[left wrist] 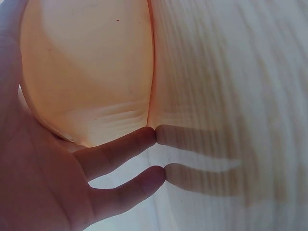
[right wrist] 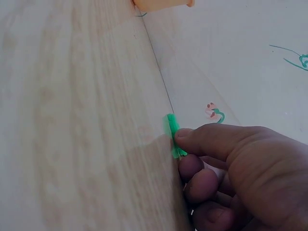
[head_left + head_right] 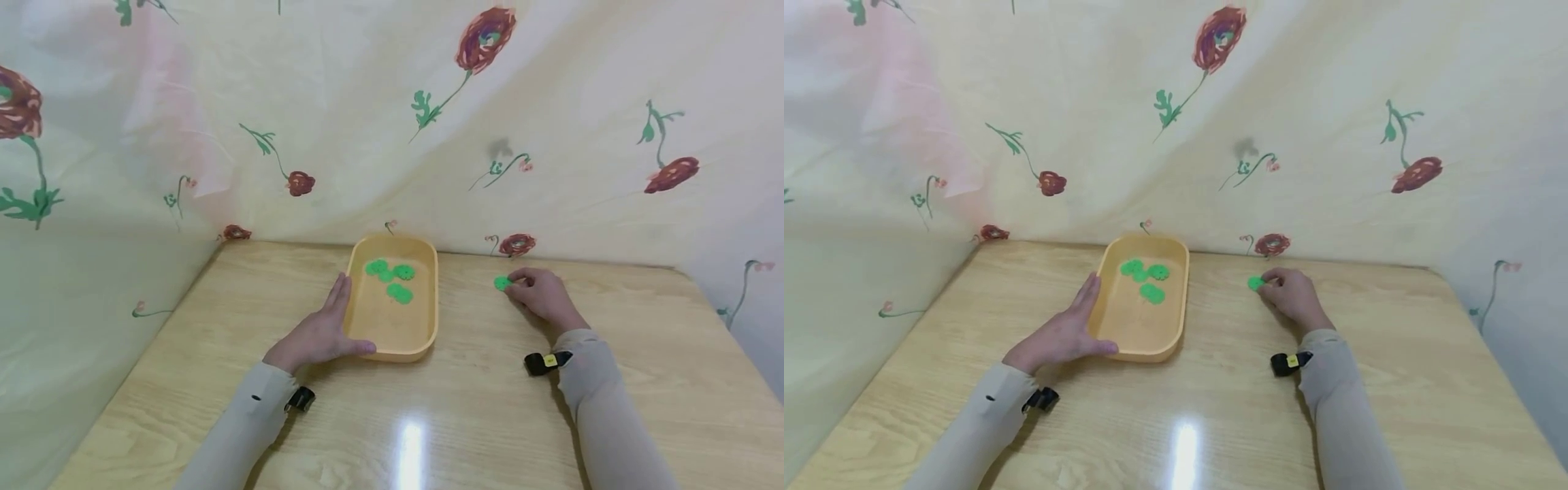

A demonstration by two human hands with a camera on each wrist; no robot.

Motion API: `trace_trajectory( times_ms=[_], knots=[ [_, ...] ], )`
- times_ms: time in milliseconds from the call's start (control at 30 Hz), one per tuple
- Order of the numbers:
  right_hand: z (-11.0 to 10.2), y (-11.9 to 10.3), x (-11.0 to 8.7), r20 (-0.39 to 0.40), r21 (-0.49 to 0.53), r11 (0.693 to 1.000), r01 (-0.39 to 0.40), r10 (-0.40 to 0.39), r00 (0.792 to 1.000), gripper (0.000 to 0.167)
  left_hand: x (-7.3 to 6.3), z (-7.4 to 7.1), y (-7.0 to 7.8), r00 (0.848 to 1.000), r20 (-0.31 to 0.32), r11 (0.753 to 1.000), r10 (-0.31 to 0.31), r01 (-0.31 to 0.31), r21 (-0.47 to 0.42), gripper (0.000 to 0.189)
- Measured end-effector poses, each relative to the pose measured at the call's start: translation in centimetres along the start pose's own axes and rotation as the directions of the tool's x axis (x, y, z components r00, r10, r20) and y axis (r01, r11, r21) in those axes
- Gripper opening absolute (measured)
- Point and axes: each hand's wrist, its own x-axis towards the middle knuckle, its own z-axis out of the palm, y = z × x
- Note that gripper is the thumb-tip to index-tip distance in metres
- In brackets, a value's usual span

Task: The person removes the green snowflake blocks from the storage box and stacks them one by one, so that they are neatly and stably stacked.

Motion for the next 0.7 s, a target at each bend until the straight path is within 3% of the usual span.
trace_trajectory(
  times_ms=[500,700],
  knots=[
    [0.13,-0.42,-0.83,-0.007,0.029,1.000,-0.003,0.003,1.000,0.037,-0.36,-0.02,-0.32,0.999,0.004,0.999,0.032,-0.032,-0.007,0.136],
    [-0.14,-0.38,-0.90,0.019,0.119,0.992,-0.027,0.025,0.999,0.045,-0.26,0.02,-0.53,0.999,0.009,0.999,0.035,-0.035,-0.007,0.136]
  ],
)
